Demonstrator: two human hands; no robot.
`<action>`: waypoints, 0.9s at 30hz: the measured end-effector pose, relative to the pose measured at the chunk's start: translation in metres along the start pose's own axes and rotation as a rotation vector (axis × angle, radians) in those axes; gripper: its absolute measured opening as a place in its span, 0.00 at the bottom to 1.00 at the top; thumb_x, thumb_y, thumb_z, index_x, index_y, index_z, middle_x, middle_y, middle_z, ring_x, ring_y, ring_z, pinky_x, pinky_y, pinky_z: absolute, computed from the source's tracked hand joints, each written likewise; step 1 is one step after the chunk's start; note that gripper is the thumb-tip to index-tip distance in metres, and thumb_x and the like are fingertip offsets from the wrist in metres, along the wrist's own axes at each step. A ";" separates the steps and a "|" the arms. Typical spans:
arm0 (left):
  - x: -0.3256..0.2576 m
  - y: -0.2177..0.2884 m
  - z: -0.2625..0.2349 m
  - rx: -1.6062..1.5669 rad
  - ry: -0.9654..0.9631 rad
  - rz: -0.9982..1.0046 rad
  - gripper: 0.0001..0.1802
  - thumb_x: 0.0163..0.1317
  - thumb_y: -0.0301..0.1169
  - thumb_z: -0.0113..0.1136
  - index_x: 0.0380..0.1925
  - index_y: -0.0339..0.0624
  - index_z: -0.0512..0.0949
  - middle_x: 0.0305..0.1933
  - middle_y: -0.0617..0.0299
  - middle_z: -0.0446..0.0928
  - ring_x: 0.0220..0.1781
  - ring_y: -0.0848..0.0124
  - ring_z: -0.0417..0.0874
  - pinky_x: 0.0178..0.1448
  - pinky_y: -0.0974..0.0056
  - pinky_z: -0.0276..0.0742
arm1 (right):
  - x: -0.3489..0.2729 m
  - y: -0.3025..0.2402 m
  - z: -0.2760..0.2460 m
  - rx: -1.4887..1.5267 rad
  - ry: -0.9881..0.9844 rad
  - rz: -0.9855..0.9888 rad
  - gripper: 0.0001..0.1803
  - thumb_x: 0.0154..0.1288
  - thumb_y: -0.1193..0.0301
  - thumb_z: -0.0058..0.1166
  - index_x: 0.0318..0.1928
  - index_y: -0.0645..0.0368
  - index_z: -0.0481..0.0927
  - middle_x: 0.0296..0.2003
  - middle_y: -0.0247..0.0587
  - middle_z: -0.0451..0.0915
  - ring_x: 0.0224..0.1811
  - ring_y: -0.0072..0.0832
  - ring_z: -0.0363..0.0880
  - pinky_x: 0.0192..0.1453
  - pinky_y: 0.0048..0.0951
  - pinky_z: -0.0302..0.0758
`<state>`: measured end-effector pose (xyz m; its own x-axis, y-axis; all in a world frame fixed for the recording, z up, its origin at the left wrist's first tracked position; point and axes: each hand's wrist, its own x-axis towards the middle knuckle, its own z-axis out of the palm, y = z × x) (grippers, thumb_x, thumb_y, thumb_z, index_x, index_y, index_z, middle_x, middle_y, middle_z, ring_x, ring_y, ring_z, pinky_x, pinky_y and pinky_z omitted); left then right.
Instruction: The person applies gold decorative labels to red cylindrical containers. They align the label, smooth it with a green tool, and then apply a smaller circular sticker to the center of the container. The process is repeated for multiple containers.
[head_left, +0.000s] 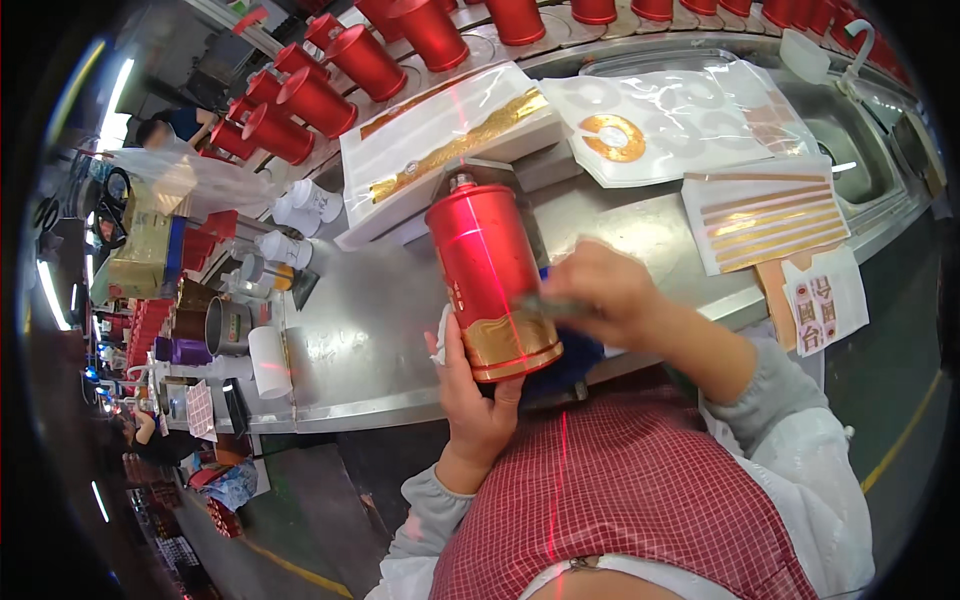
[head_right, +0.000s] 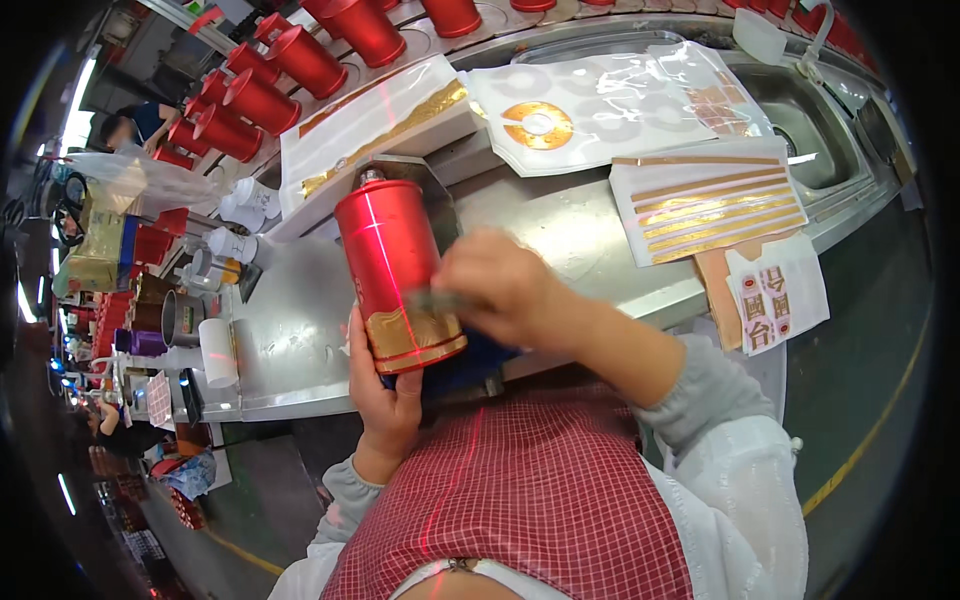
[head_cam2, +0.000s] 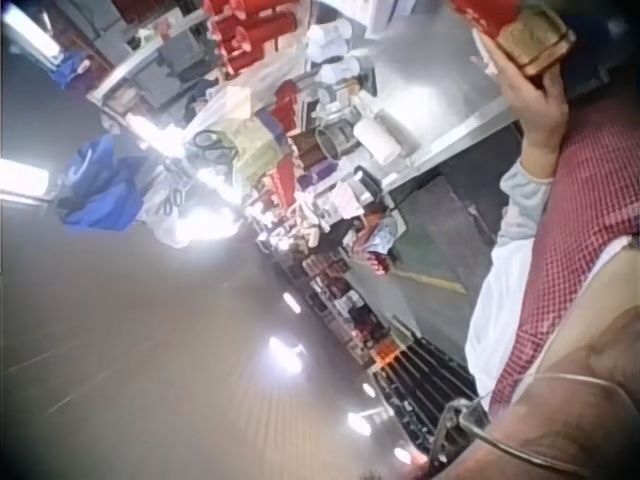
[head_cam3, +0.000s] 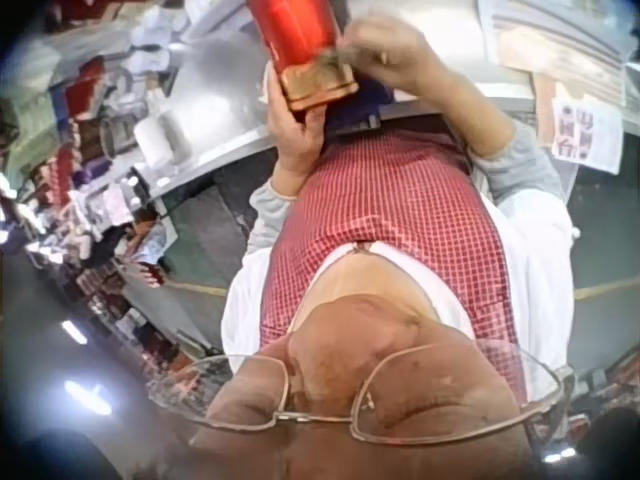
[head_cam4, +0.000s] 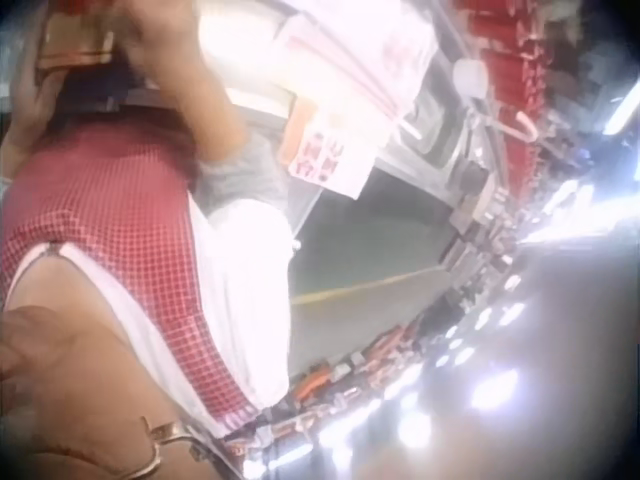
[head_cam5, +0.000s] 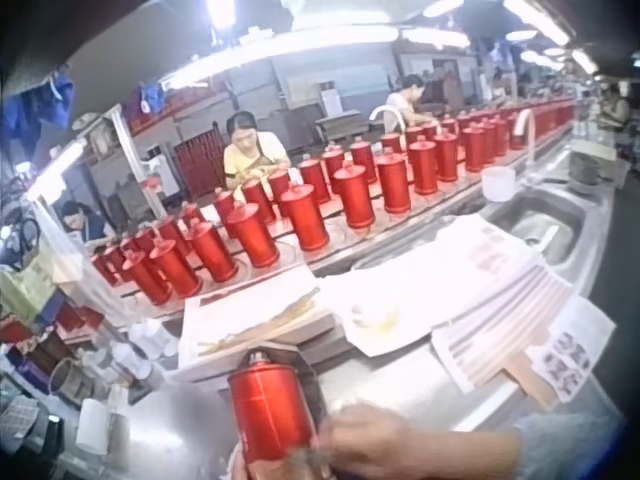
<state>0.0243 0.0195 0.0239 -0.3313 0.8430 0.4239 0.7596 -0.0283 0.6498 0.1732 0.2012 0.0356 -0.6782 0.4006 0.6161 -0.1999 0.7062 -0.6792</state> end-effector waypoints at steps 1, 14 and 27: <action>-0.001 -0.001 -0.001 -0.005 0.000 0.001 0.50 0.64 0.56 0.57 0.67 0.21 0.53 0.66 0.36 0.66 0.69 0.44 0.66 0.76 0.42 0.44 | -0.005 -0.013 -0.003 0.131 -0.113 -0.008 0.10 0.53 0.71 0.65 0.37 0.54 0.80 0.32 0.38 0.78 0.40 0.39 0.75 0.45 0.36 0.72; -0.003 0.001 0.001 -0.051 0.000 -0.056 0.51 0.65 0.58 0.54 0.67 0.21 0.52 0.65 0.37 0.66 0.69 0.45 0.67 0.77 0.41 0.40 | 0.000 0.008 -0.004 0.029 0.035 0.097 0.10 0.54 0.74 0.65 0.38 0.57 0.81 0.32 0.39 0.79 0.37 0.37 0.76 0.42 0.33 0.73; -0.006 -0.005 0.003 -0.088 -0.006 -0.025 0.51 0.66 0.58 0.52 0.69 0.23 0.51 0.71 0.39 0.59 0.72 0.52 0.64 0.72 0.56 0.61 | 0.000 -0.004 -0.009 0.231 -0.087 0.146 0.09 0.54 0.74 0.65 0.36 0.56 0.80 0.32 0.38 0.79 0.37 0.38 0.76 0.46 0.35 0.71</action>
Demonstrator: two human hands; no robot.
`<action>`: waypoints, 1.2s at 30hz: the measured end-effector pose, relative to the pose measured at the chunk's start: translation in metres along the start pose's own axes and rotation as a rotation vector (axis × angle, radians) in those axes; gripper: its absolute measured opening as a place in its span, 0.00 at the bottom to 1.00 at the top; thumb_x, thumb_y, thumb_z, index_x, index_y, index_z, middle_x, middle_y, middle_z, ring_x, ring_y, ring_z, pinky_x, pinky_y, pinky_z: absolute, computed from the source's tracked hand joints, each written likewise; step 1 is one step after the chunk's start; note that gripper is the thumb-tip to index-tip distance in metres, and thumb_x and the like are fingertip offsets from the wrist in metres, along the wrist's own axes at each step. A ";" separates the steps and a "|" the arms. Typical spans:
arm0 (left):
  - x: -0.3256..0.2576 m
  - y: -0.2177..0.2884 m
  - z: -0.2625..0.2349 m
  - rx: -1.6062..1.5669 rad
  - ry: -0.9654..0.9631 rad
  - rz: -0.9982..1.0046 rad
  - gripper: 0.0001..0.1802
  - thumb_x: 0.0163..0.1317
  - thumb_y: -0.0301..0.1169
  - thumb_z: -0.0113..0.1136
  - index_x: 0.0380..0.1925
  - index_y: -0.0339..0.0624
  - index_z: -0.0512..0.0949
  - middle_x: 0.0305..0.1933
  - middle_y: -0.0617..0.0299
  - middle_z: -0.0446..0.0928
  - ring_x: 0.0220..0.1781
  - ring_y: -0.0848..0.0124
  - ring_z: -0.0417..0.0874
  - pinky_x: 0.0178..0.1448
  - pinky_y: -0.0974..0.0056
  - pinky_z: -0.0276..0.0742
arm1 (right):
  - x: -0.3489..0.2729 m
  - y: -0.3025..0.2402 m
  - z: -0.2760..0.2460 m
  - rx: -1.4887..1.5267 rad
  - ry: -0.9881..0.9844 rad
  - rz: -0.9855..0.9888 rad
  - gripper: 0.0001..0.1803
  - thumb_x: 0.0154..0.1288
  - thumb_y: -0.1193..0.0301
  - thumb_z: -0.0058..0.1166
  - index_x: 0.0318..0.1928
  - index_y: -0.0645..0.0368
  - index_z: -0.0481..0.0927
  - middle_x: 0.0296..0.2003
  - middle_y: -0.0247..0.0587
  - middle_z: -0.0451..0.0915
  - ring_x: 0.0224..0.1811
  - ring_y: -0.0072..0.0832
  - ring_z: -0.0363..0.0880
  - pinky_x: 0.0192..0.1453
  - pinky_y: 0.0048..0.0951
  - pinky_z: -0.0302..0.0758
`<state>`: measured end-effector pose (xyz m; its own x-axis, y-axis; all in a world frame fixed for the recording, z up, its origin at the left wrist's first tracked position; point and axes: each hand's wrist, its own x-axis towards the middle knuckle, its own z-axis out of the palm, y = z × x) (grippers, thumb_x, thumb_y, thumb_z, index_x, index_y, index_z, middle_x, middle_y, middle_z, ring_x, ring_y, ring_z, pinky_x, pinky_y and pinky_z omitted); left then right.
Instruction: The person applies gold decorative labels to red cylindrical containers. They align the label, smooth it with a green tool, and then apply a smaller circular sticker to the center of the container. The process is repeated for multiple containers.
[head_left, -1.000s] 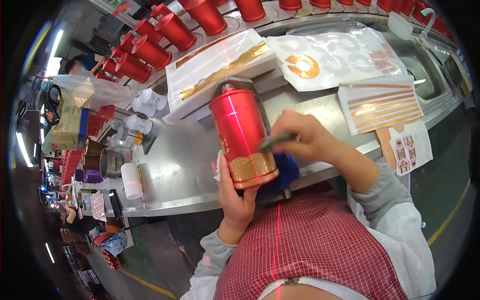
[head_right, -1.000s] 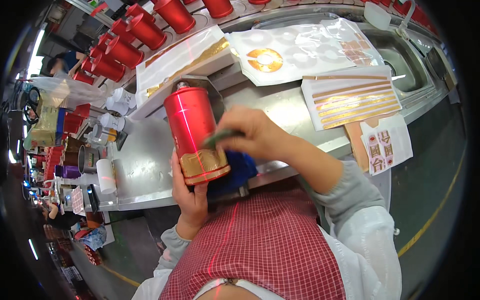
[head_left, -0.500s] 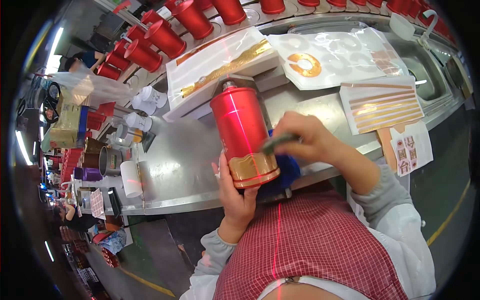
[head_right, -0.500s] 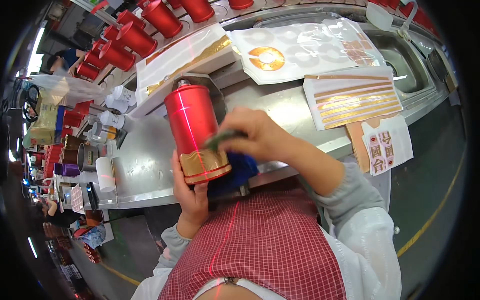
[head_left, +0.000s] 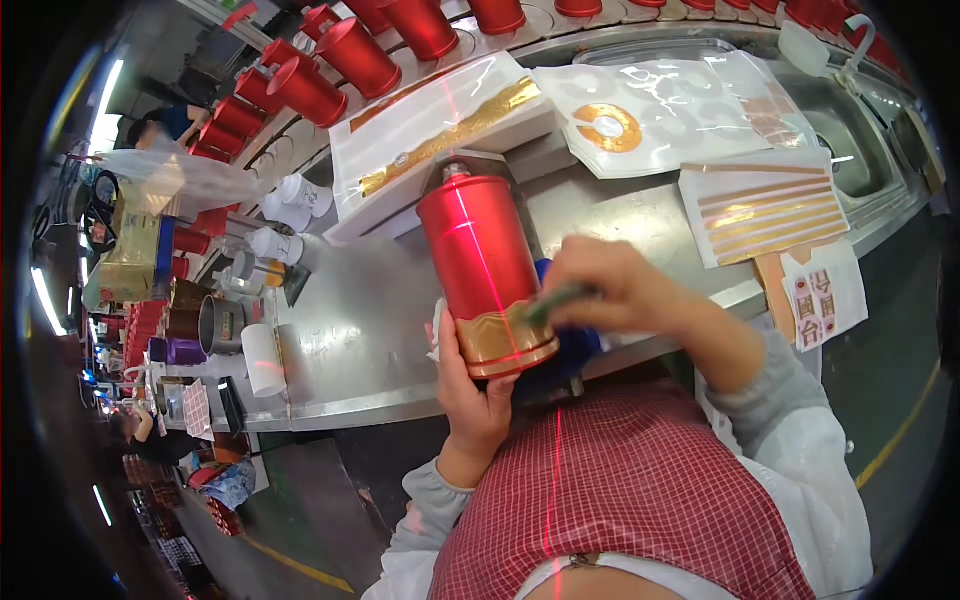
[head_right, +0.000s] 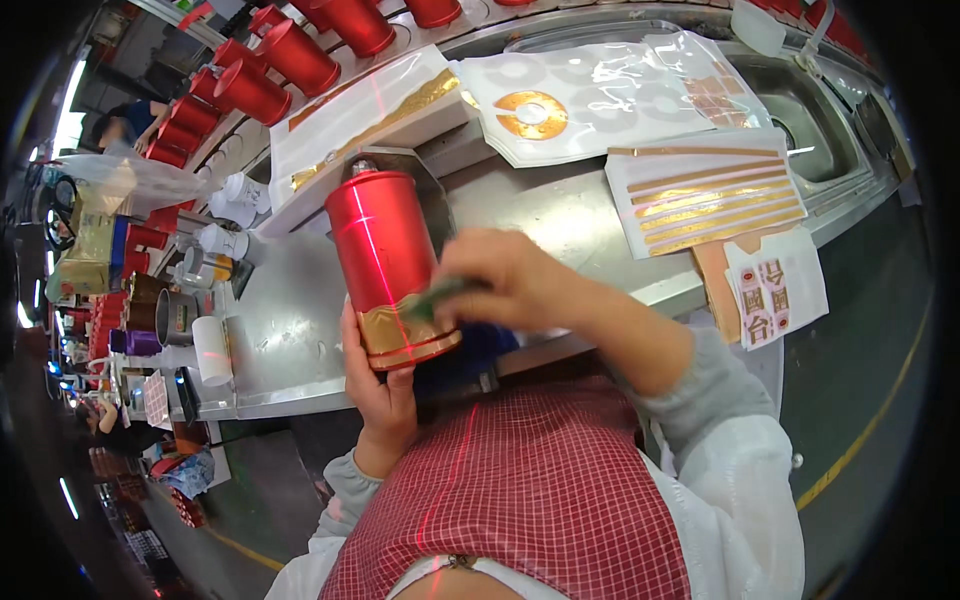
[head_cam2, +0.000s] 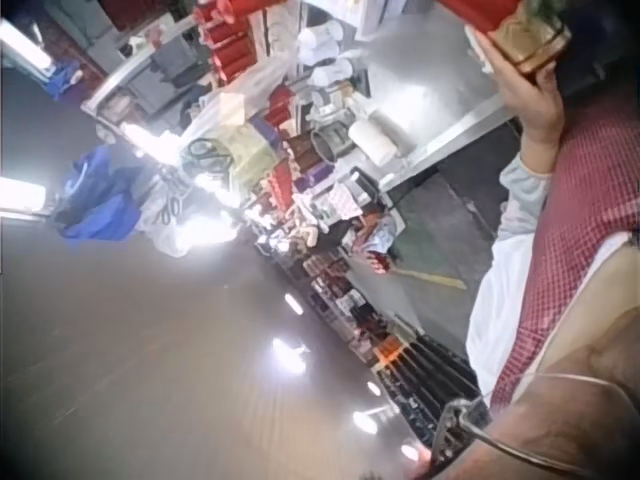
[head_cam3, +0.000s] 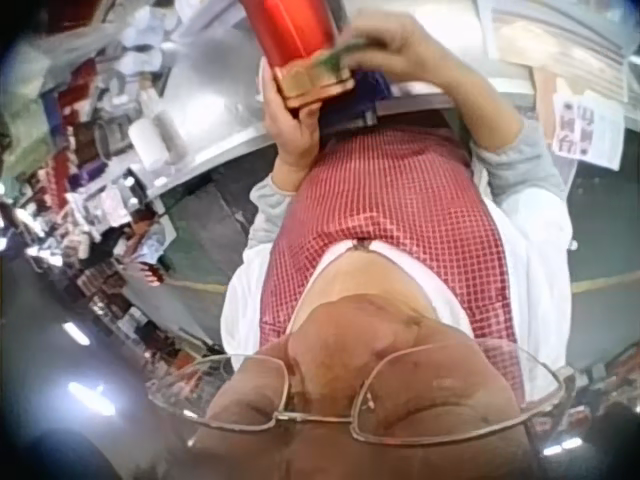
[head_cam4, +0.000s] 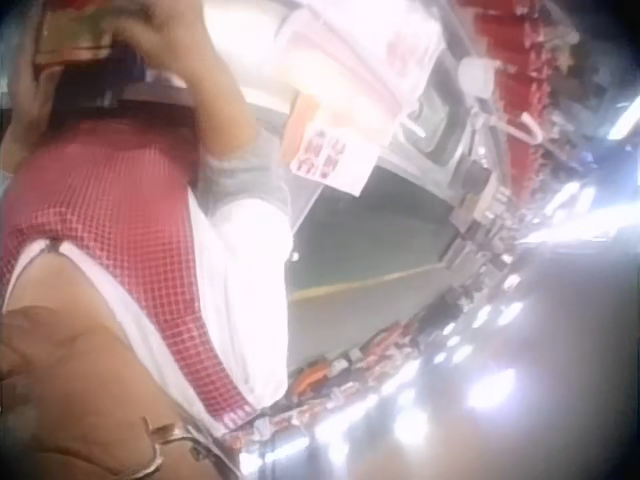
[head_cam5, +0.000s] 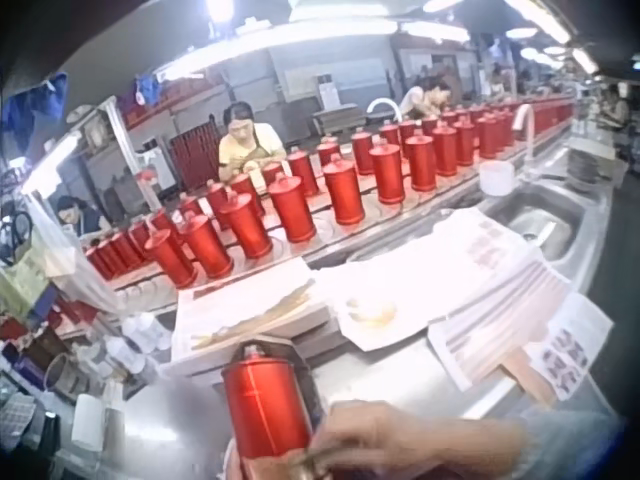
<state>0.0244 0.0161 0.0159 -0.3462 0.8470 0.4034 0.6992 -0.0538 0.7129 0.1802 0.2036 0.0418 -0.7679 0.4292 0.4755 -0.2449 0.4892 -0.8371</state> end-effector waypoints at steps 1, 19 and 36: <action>-0.002 0.002 -0.001 0.001 0.003 -0.004 0.51 0.66 0.58 0.53 0.69 0.23 0.51 0.71 0.39 0.59 0.72 0.52 0.64 0.72 0.56 0.61 | 0.005 0.007 -0.002 -0.024 0.065 0.076 0.09 0.53 0.74 0.65 0.36 0.56 0.80 0.32 0.37 0.78 0.37 0.38 0.76 0.46 0.35 0.71; 0.004 0.005 -0.004 0.059 -0.009 0.004 0.49 0.65 0.54 0.57 0.70 0.25 0.51 0.68 0.43 0.63 0.67 0.58 0.69 0.69 0.58 0.64 | -0.004 0.003 0.014 -0.282 0.119 -0.172 0.09 0.54 0.72 0.64 0.36 0.56 0.80 0.30 0.41 0.76 0.39 0.41 0.75 0.45 0.38 0.72; 0.005 0.010 0.001 0.120 0.029 0.027 0.50 0.64 0.54 0.59 0.68 0.23 0.53 0.66 0.40 0.66 0.65 0.53 0.71 0.68 0.57 0.66 | -0.012 -0.014 0.011 0.037 -0.111 -0.166 0.06 0.56 0.73 0.61 0.36 0.56 0.80 0.30 0.41 0.76 0.35 0.40 0.74 0.40 0.39 0.70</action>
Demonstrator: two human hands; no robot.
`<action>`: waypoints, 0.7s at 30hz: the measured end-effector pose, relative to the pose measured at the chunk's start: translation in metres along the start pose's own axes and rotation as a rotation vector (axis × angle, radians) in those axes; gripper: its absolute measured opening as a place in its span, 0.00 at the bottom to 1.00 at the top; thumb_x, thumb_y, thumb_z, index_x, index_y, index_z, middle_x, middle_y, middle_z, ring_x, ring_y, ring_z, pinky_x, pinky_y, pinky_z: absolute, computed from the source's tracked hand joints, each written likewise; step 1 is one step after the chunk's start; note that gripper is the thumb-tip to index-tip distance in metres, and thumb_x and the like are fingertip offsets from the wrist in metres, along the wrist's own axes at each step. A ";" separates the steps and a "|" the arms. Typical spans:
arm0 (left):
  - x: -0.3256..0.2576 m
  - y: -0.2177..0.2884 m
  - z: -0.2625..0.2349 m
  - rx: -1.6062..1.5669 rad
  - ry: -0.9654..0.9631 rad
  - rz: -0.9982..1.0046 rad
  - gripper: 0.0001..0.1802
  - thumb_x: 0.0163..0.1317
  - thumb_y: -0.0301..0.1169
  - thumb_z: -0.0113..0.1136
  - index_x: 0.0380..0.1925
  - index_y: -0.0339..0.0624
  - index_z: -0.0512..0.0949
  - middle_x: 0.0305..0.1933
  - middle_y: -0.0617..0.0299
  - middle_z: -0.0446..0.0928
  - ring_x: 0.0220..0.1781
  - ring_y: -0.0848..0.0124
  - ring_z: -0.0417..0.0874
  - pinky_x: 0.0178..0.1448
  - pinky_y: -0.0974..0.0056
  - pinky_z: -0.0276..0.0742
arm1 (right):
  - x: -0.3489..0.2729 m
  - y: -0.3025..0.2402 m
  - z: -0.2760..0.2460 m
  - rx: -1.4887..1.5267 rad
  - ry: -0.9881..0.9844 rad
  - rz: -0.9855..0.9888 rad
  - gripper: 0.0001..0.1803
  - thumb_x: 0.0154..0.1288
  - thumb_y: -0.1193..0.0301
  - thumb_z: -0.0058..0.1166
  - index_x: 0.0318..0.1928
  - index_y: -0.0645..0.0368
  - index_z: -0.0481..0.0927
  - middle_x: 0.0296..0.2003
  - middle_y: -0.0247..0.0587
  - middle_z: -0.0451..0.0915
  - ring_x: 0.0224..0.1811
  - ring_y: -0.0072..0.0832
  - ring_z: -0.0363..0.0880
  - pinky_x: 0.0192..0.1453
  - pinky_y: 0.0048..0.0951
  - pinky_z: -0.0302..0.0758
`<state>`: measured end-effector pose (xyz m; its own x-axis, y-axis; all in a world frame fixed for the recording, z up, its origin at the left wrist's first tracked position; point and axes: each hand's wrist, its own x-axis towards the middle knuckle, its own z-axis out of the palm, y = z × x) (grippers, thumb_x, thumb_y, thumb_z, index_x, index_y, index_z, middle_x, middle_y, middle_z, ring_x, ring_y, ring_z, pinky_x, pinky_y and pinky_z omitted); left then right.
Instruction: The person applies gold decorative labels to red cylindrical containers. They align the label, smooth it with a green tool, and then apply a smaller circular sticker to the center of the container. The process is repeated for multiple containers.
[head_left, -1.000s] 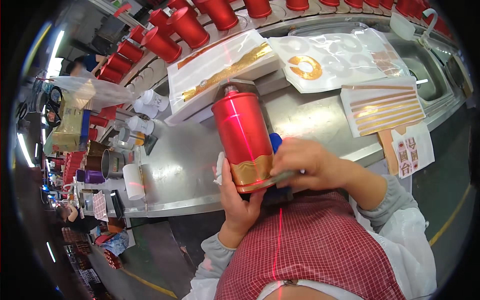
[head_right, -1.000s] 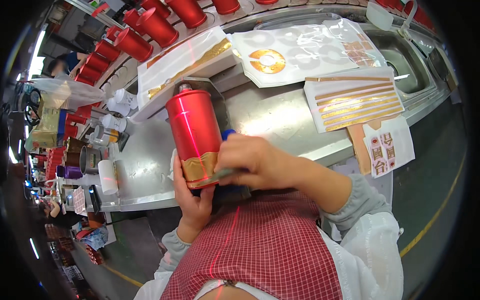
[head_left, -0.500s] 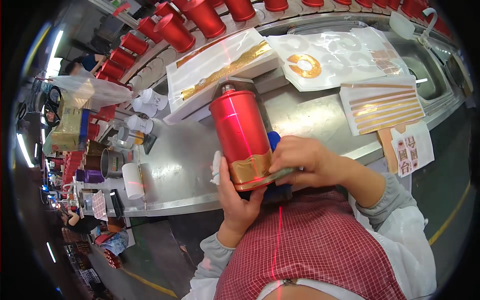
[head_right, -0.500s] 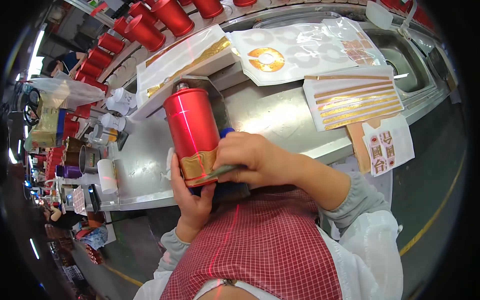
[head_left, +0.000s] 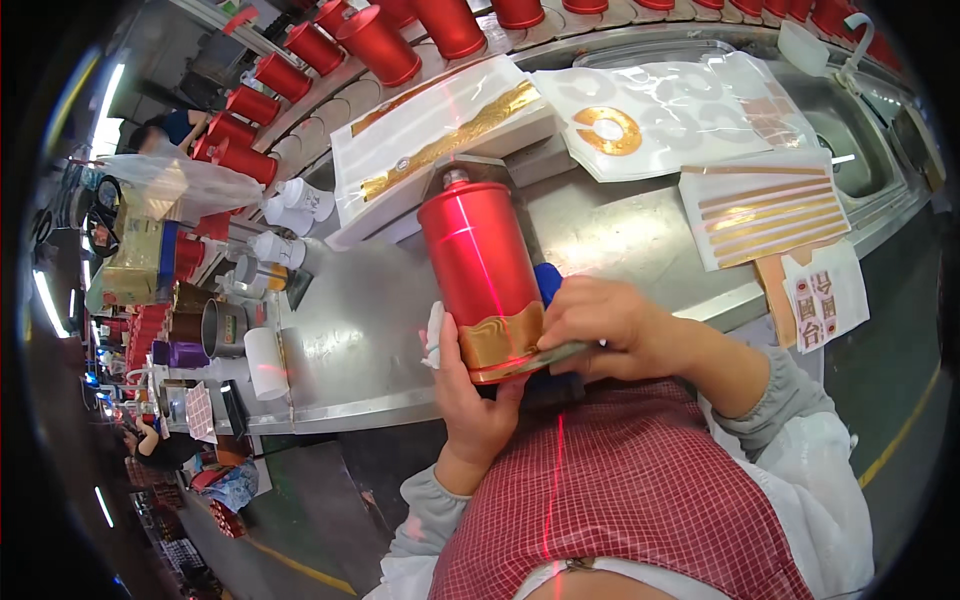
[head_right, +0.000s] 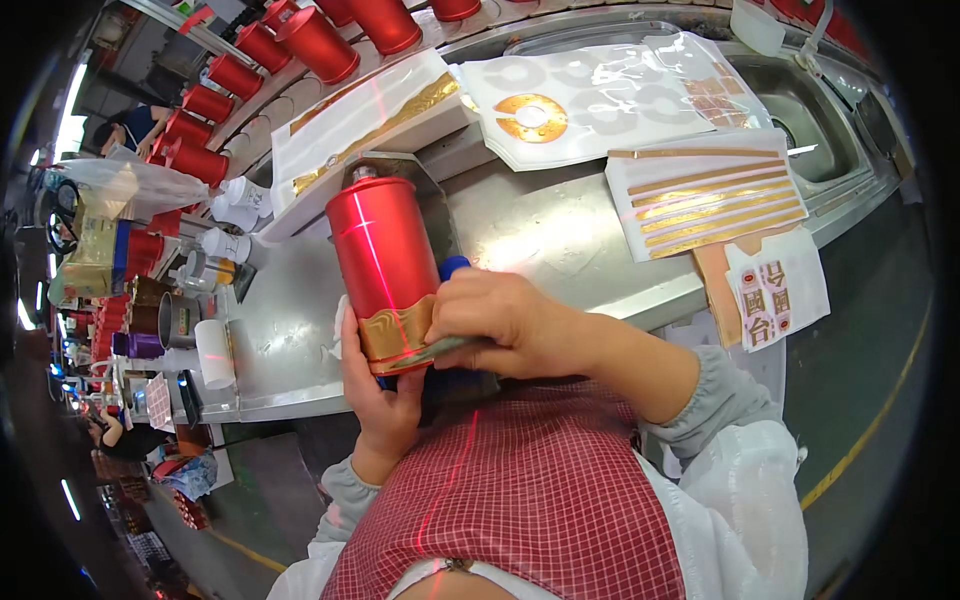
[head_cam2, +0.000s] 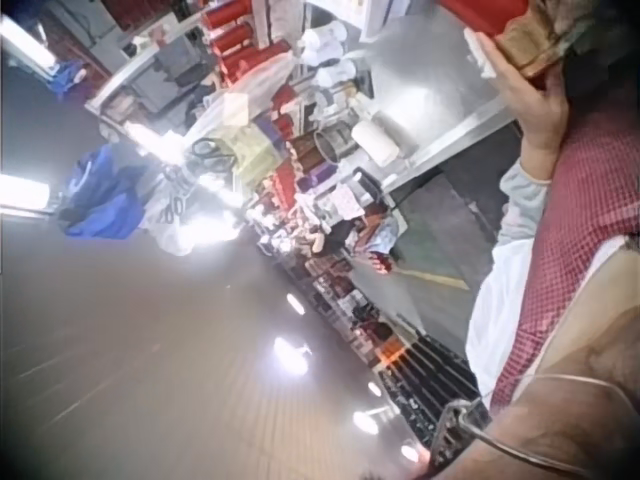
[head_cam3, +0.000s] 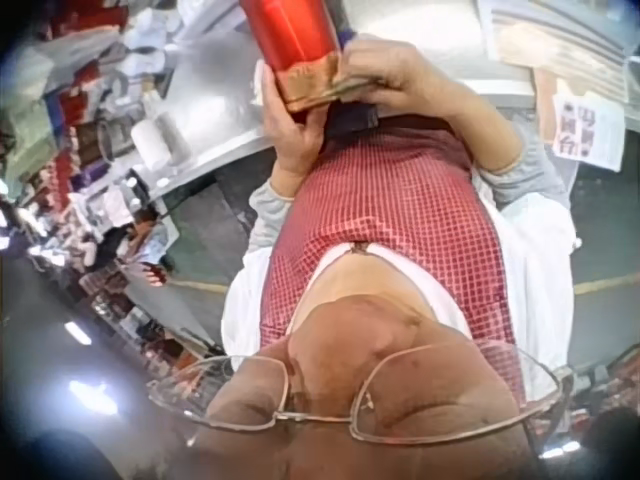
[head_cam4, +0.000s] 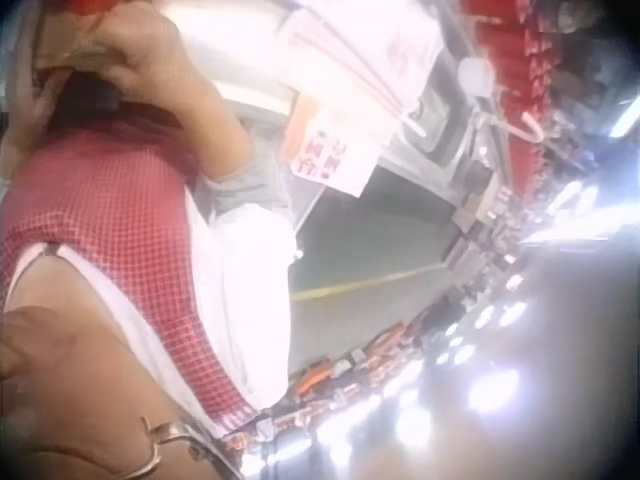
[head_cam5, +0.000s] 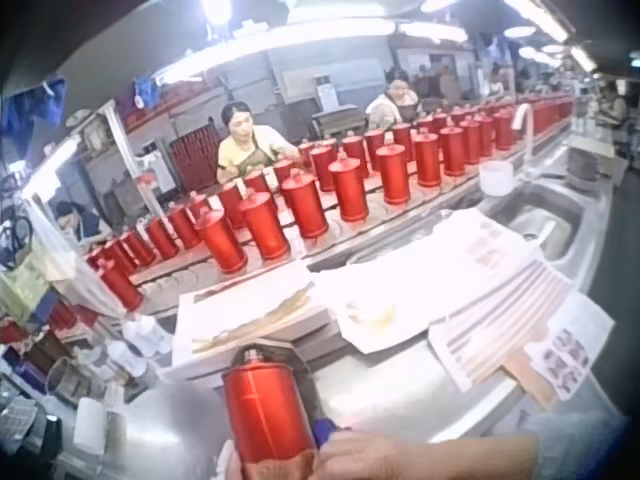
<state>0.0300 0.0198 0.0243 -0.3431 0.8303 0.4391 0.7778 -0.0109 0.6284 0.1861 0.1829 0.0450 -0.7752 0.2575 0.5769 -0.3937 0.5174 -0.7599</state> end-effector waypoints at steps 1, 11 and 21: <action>0.000 -0.002 0.001 0.026 -0.008 0.023 0.49 0.64 0.55 0.59 0.69 0.24 0.53 0.67 0.43 0.65 0.66 0.56 0.71 0.67 0.58 0.67 | 0.002 0.009 -0.003 -0.092 0.086 0.039 0.07 0.55 0.73 0.62 0.35 0.56 0.80 0.30 0.41 0.76 0.35 0.40 0.74 0.40 0.39 0.70; -0.006 -0.009 0.003 -0.129 0.028 -0.049 0.50 0.64 0.55 0.58 0.70 0.25 0.51 0.66 0.43 0.67 0.64 0.58 0.73 0.66 0.59 0.68 | 0.012 0.032 -0.013 -0.251 0.255 0.128 0.10 0.54 0.72 0.64 0.37 0.56 0.80 0.32 0.40 0.76 0.38 0.39 0.74 0.45 0.39 0.71; -0.001 -0.007 -0.001 -0.071 0.009 -0.012 0.50 0.64 0.55 0.58 0.70 0.25 0.52 0.67 0.42 0.65 0.66 0.56 0.72 0.67 0.58 0.67 | 0.002 0.017 0.000 -0.228 0.170 0.043 0.11 0.52 0.71 0.66 0.37 0.56 0.80 0.32 0.39 0.77 0.39 0.41 0.75 0.45 0.38 0.72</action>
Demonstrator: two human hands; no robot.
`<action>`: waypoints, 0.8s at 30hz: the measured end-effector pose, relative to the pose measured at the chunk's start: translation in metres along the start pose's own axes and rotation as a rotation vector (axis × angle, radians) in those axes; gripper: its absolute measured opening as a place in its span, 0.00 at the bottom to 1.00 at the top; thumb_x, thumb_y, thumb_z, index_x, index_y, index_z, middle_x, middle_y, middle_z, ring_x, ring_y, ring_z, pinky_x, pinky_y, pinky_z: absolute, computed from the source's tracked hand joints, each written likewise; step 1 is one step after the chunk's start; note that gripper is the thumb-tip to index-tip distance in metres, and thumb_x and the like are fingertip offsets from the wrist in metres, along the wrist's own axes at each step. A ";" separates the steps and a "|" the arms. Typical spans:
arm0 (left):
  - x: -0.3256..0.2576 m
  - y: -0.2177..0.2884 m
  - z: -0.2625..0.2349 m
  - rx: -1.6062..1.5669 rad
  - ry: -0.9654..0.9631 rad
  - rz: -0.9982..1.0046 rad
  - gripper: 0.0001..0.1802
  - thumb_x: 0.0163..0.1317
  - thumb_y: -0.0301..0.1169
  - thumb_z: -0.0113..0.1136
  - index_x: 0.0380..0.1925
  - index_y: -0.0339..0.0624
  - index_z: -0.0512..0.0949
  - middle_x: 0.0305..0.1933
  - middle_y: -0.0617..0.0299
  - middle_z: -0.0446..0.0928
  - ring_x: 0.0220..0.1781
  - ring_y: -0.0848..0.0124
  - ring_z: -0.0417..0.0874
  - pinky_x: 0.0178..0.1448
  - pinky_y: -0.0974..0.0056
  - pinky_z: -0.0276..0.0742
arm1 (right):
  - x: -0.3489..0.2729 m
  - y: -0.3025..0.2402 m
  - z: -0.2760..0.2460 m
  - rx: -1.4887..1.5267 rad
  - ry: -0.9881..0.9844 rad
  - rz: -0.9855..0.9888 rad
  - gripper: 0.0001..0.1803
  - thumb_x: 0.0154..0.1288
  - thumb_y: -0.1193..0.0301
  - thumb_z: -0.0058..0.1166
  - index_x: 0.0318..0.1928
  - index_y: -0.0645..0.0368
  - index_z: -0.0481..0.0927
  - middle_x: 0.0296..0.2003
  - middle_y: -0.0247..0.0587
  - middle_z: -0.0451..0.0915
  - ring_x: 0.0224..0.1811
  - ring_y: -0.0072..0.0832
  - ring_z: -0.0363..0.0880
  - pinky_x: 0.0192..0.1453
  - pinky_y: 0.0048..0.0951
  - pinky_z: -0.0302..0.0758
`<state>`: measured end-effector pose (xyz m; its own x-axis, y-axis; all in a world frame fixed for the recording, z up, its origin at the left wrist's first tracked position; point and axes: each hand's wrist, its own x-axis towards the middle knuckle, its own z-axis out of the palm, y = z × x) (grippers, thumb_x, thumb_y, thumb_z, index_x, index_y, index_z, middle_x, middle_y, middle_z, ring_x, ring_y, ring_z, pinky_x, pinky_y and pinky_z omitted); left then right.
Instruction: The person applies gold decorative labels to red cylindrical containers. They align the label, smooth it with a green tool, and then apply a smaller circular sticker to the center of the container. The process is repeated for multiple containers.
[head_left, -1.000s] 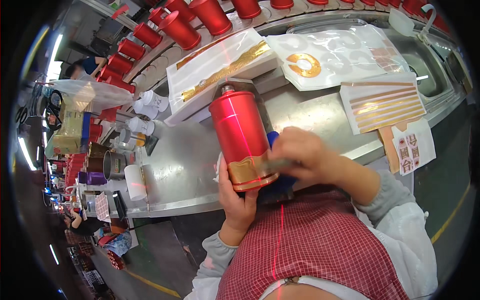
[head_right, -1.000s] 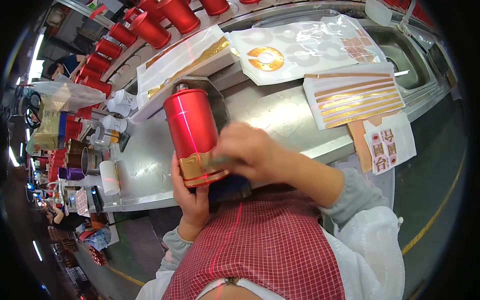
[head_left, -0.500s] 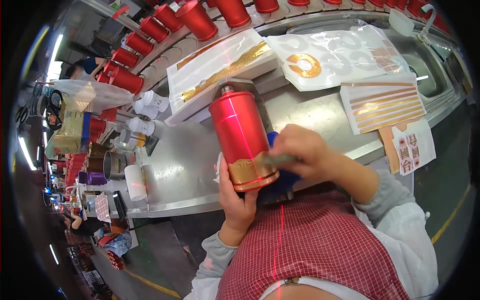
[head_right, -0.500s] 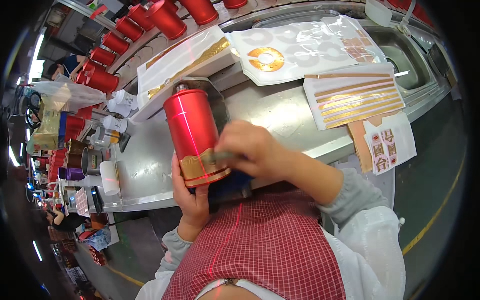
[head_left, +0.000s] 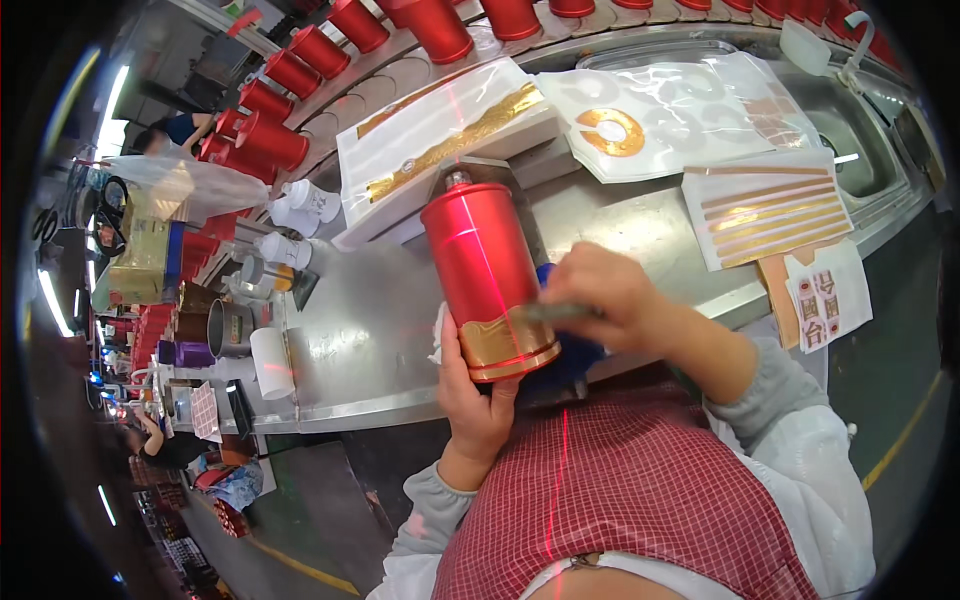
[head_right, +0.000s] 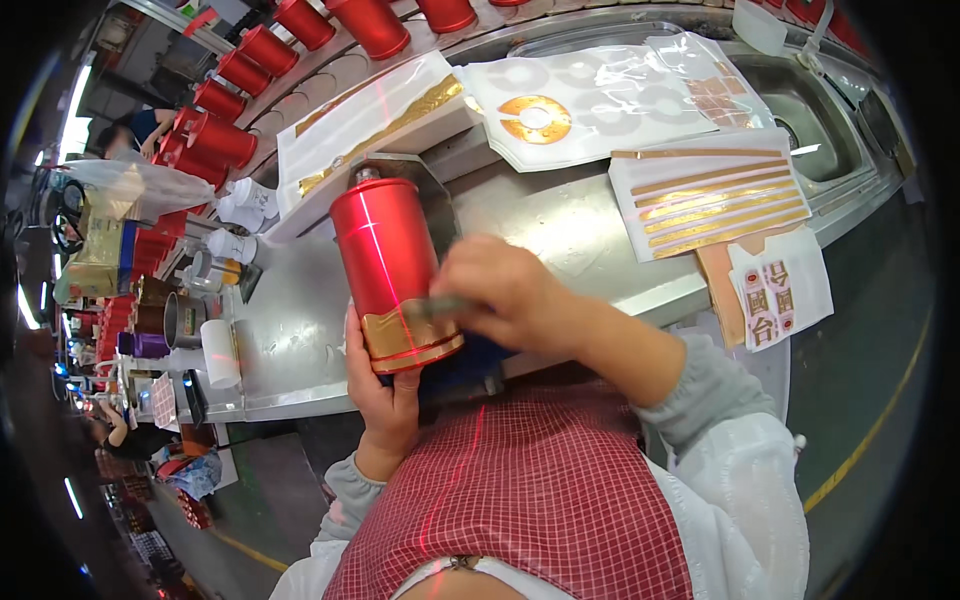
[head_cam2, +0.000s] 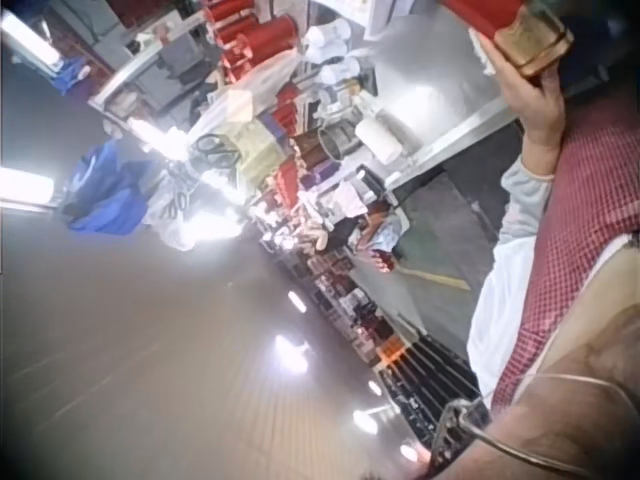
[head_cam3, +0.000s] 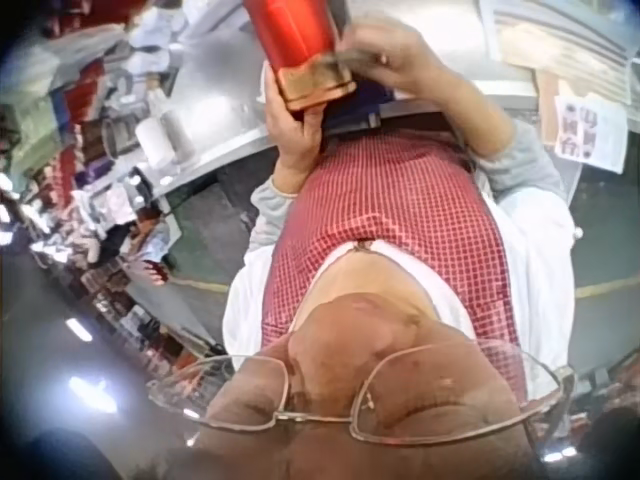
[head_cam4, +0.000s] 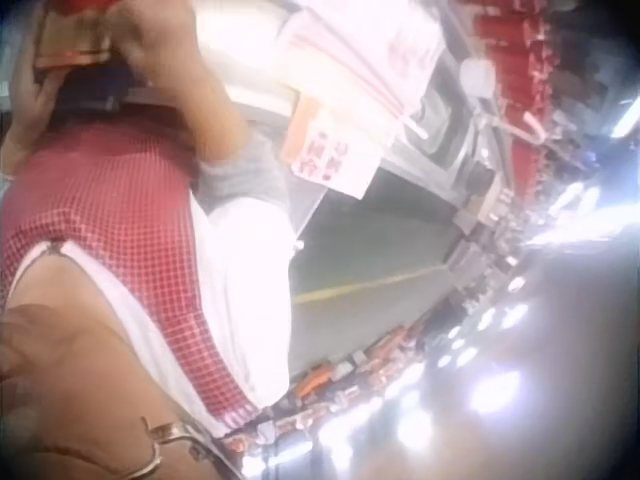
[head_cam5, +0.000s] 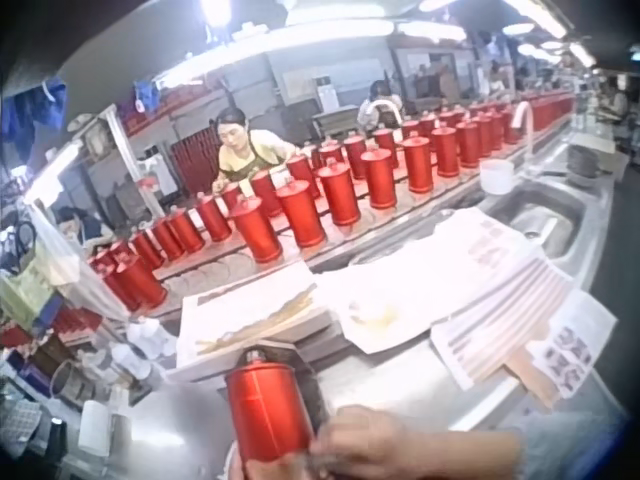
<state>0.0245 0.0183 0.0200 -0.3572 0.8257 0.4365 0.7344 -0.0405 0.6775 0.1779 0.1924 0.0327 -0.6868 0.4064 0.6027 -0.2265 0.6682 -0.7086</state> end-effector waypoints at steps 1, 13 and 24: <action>0.000 -0.005 0.000 -0.034 -0.001 -0.026 0.50 0.64 0.55 0.58 0.70 0.25 0.52 0.67 0.42 0.65 0.66 0.56 0.71 0.67 0.58 0.66 | -0.001 -0.006 -0.001 0.111 -0.089 -0.019 0.11 0.53 0.72 0.65 0.37 0.56 0.80 0.33 0.38 0.78 0.39 0.40 0.75 0.45 0.38 0.72; 0.003 0.002 0.006 -0.051 0.020 -0.012 0.50 0.63 0.53 0.61 0.68 0.23 0.53 0.64 0.37 0.68 0.65 0.48 0.72 0.66 0.55 0.67 | 0.011 0.023 -0.007 -0.082 0.111 0.067 0.10 0.54 0.74 0.65 0.37 0.56 0.80 0.31 0.38 0.77 0.37 0.39 0.75 0.43 0.36 0.71; 0.005 0.011 -0.001 -0.033 -0.016 -0.036 0.54 0.62 0.57 0.60 0.70 0.25 0.50 0.66 0.43 0.66 0.66 0.58 0.72 0.66 0.59 0.67 | -0.003 -0.011 -0.001 0.168 -0.144 -0.100 0.07 0.57 0.72 0.63 0.36 0.56 0.80 0.32 0.39 0.78 0.36 0.39 0.73 0.43 0.36 0.70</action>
<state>0.0307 0.0209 0.0304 -0.3738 0.8358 0.4023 0.7015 -0.0290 0.7120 0.1833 0.1846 0.0391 -0.7435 0.2425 0.6232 -0.4017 0.5830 -0.7062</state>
